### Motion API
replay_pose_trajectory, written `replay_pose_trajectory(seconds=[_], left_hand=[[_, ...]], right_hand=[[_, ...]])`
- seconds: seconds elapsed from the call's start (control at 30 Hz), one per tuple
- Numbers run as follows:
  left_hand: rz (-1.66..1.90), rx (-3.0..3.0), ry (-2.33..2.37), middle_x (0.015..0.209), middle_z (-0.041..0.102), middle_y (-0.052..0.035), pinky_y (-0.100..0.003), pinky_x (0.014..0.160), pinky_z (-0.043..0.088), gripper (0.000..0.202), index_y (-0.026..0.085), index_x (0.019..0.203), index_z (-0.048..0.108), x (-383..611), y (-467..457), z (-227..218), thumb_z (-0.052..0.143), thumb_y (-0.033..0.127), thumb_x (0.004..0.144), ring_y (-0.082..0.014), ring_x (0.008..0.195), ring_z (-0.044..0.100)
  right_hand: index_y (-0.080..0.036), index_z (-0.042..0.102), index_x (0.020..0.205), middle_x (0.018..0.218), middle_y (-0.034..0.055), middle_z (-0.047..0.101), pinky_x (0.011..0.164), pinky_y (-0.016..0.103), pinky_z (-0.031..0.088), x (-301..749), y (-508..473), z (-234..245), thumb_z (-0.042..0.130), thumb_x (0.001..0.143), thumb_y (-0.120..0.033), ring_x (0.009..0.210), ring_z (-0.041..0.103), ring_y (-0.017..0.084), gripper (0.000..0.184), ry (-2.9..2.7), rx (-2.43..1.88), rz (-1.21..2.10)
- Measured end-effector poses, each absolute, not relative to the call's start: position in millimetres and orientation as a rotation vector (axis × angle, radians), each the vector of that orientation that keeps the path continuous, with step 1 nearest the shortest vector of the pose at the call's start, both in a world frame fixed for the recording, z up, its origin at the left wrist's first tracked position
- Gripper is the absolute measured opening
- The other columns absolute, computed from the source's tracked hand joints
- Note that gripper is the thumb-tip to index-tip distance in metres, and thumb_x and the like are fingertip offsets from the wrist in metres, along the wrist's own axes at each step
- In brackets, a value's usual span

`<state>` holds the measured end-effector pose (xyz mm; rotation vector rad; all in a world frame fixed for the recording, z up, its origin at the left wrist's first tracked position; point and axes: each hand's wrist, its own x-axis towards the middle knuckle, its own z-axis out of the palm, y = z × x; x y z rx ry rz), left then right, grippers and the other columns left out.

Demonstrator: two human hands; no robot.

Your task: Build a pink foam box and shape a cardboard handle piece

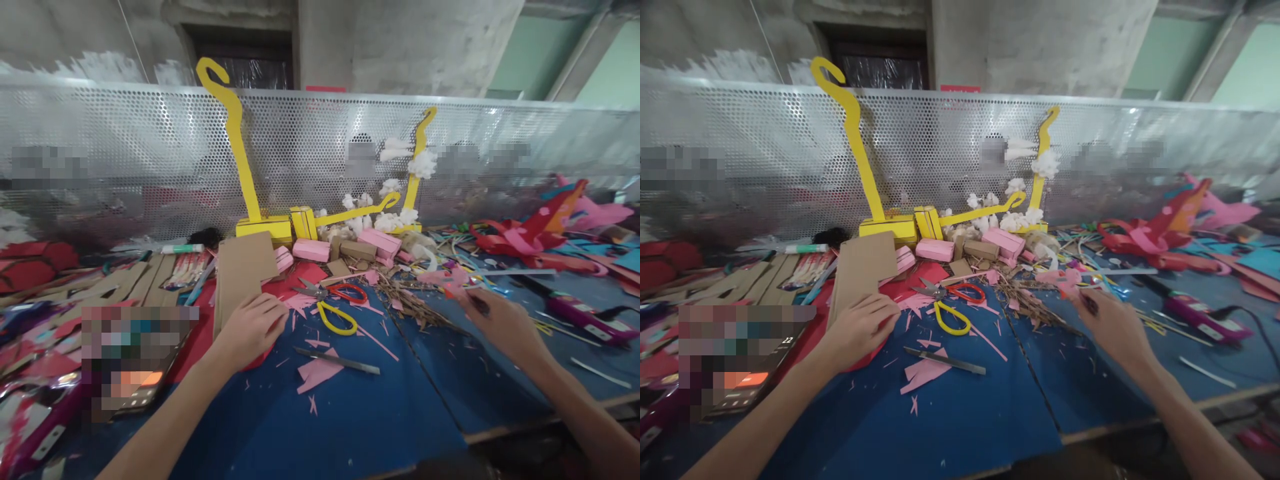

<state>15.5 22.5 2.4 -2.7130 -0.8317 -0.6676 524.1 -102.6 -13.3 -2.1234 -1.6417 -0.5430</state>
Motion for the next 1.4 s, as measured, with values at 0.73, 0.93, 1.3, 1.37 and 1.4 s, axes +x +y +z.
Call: replay_pose_trajectory(seconds=[0.73,0.93,1.3,1.37,1.4], left_hand=[[-0.674,-2.733,-0.830,0.105,0.073,-0.0055,-0.041,0.099,0.045,0.019,0.020,0.102,0.065,14.3,23.6,1.1,0.046,0.025,0.103,-0.0229,0.106,0.062],[-0.672,-2.734,-0.832,0.106,0.073,-0.0062,-0.041,0.100,0.044,0.020,0.019,0.104,0.065,14.2,23.5,1.5,0.046,0.025,0.103,-0.0230,0.106,0.062],[-0.664,-2.730,-0.827,0.108,0.072,-0.0049,-0.042,0.099,0.044,0.019,0.020,0.106,0.064,13.5,25.4,-1.5,0.046,0.025,0.103,-0.0226,0.107,0.061],[-0.666,-2.732,-0.828,0.107,0.072,-0.0048,-0.042,0.100,0.044,0.019,0.020,0.105,0.064,13.3,25.6,-1.7,0.046,0.025,0.103,-0.0226,0.107,0.062],[-0.664,-2.734,-0.831,0.107,0.072,-0.0048,-0.042,0.100,0.044,0.019,0.020,0.104,0.064,13.2,25.7,-1.7,0.046,0.026,0.103,-0.0227,0.107,0.062]], right_hand=[[-0.021,0.063,0.086,0.082,0.0119,0.073,0.068,0.034,0.039,533.8,-93.8,-16.0,0.042,0.098,-0.047,0.076,0.067,0.029,0.036,-1.788,-2.093,-0.498],[-0.020,0.066,0.089,0.093,0.0154,0.076,0.075,0.035,0.043,534.0,-95.9,-18.6,0.046,0.097,-0.043,0.082,0.069,0.029,0.031,-1.769,-2.087,-0.470],[-0.022,0.068,0.095,0.099,0.0165,0.076,0.076,0.035,0.042,528.5,-99.5,-10.1,0.050,0.099,-0.042,0.094,0.069,0.029,0.027,-1.602,-2.174,-0.466],[-0.022,0.067,0.094,0.098,0.0153,0.076,0.075,0.035,0.042,526.0,-99.1,-10.9,0.049,0.100,-0.041,0.092,0.070,0.029,0.027,-1.624,-2.185,-0.432],[-0.022,0.068,0.093,0.097,0.0153,0.076,0.074,0.034,0.042,525.0,-99.0,-11.5,0.049,0.100,-0.040,0.090,0.070,0.029,0.026,-1.632,-2.192,-0.413]])
